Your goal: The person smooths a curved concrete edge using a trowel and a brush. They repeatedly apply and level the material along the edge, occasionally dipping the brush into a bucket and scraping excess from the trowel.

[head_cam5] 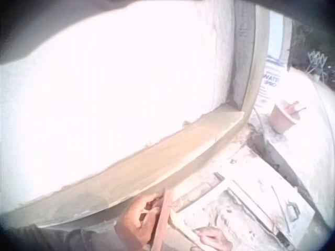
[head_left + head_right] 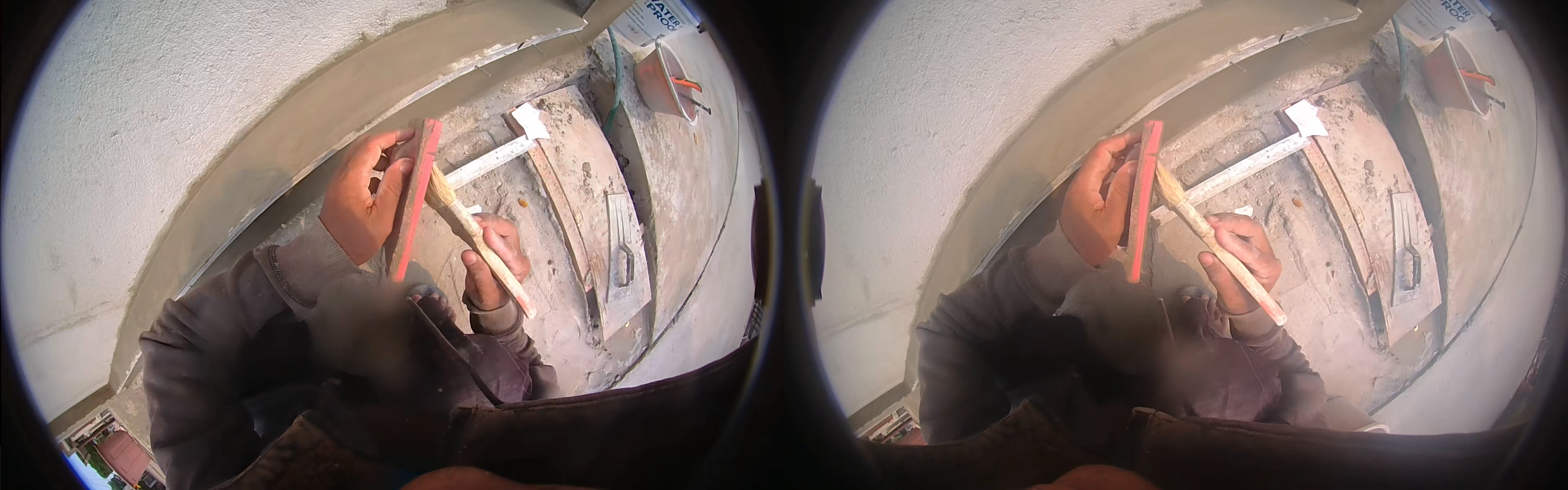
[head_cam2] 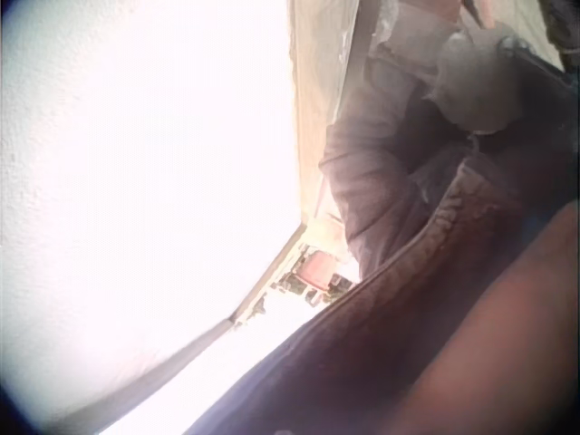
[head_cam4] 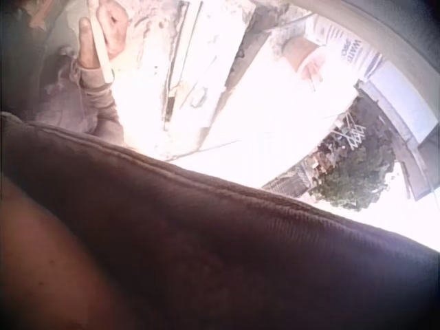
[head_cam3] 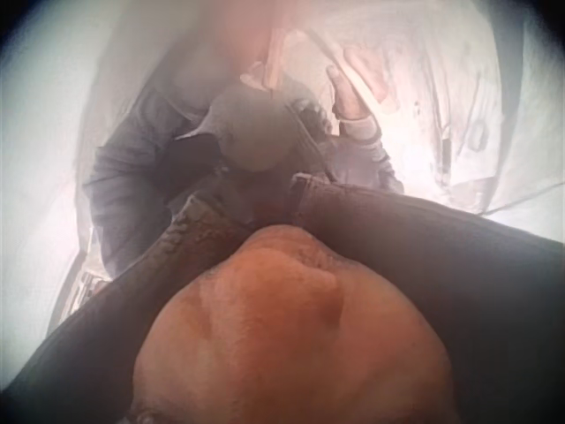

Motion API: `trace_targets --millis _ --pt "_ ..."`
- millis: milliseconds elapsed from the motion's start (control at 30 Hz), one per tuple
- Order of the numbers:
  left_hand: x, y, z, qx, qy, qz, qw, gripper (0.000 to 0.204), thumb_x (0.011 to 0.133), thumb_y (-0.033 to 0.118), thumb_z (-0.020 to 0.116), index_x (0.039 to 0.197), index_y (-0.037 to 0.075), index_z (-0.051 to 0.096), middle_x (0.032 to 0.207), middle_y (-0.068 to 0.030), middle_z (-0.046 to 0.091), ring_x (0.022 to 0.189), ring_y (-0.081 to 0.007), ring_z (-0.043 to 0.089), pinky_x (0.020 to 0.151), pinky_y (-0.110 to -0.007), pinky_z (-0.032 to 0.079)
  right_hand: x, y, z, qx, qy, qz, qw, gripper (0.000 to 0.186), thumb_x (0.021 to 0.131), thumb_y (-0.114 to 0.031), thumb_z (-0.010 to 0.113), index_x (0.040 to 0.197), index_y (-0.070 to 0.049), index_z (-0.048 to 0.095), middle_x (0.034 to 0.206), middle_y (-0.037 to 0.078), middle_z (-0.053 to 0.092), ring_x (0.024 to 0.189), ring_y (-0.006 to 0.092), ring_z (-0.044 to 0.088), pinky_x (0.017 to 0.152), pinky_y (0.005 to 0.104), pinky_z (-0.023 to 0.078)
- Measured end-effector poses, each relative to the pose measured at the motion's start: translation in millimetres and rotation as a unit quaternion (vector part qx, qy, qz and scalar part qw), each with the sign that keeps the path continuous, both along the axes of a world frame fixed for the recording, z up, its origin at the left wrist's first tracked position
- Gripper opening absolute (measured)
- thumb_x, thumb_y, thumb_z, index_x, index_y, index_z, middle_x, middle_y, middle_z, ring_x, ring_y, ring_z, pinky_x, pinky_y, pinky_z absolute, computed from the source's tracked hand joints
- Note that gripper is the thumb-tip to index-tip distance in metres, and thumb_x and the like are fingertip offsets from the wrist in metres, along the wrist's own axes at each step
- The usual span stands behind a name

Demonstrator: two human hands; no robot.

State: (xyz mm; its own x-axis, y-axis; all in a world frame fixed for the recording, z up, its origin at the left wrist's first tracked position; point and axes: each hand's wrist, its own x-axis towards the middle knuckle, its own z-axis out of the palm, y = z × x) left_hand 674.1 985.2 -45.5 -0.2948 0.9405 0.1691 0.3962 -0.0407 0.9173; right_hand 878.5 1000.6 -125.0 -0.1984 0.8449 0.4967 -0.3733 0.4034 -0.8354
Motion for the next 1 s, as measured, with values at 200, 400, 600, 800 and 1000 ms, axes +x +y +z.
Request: trace_targets --millis 200,400,600,800,1000 --pt "-45 82 55 0.037 0.372 -0.072 0.925 0.03 0.101 0.009 0.058 0.13 0.003 0.065 0.114 -0.0144 0.066 0.106 -0.0254 0.064 0.093 -0.035 0.05 24 16 -33 -0.106 -0.061 -0.007 0.992 0.031 0.087 -0.003 0.077 0.117 0.001 0.071 0.112 0.018 0.07 0.101 0.0273 0.068 0.085 0.0362 0.055" --pt "-27 187 16 0.076 0.471 -0.067 0.876 0.03 0.099 0.014 0.062 0.129 0.009 0.068 0.109 -0.0125 0.067 0.101 -0.0301 0.064 0.087 -0.039 0.051 29 28 -52 -0.169 -0.074 0.005 0.983 0.034 0.087 -0.003 0.078 0.119 0.001 0.071 0.112 0.018 0.07 0.099 0.0258 0.068 0.085 0.035 0.054" --pt "17 304 -4 0.108 0.535 -0.082 0.834 0.03 0.101 0.024 0.06 0.128 0.018 0.07 0.111 -0.0117 0.067 0.105 -0.0325 0.064 0.09 -0.042 0.053 39 41 -62 -0.193 -0.065 -0.012 0.979 0.035 0.087 -0.003 0.078 0.121 0.001 0.07 0.111 0.018 0.07 0.1 0.0266 0.068 0.086 0.0357 0.054" --pt "63 386 8 0.063 0.529 -0.073 0.843 0.027 0.1 0.023 0.055 0.117 0.015 0.074 0.112 -0.0196 0.067 0.109 -0.0379 0.063 0.094 -0.048 0.051 42 46 -67 -0.204 -0.058 -0.011 0.977 0.034 0.087 -0.004 0.078 0.12 0.0 0.07 0.111 0.017 0.07 0.1 0.0275 0.068 0.087 0.0367 0.054" --pt "83 428 -5 0.048 0.511 -0.063 0.856 0.029 0.101 0.026 0.053 0.118 0.023 0.075 0.116 -0.0227 0.068 0.112 -0.041 0.062 0.096 -0.049 0.05 50 51 -70 -0.201 -0.057 -0.029 0.978 0.032 0.087 -0.004 0.077 0.119 -0.001 0.072 0.11 0.015 0.071 0.098 0.0253 0.069 0.085 0.0339 0.055"
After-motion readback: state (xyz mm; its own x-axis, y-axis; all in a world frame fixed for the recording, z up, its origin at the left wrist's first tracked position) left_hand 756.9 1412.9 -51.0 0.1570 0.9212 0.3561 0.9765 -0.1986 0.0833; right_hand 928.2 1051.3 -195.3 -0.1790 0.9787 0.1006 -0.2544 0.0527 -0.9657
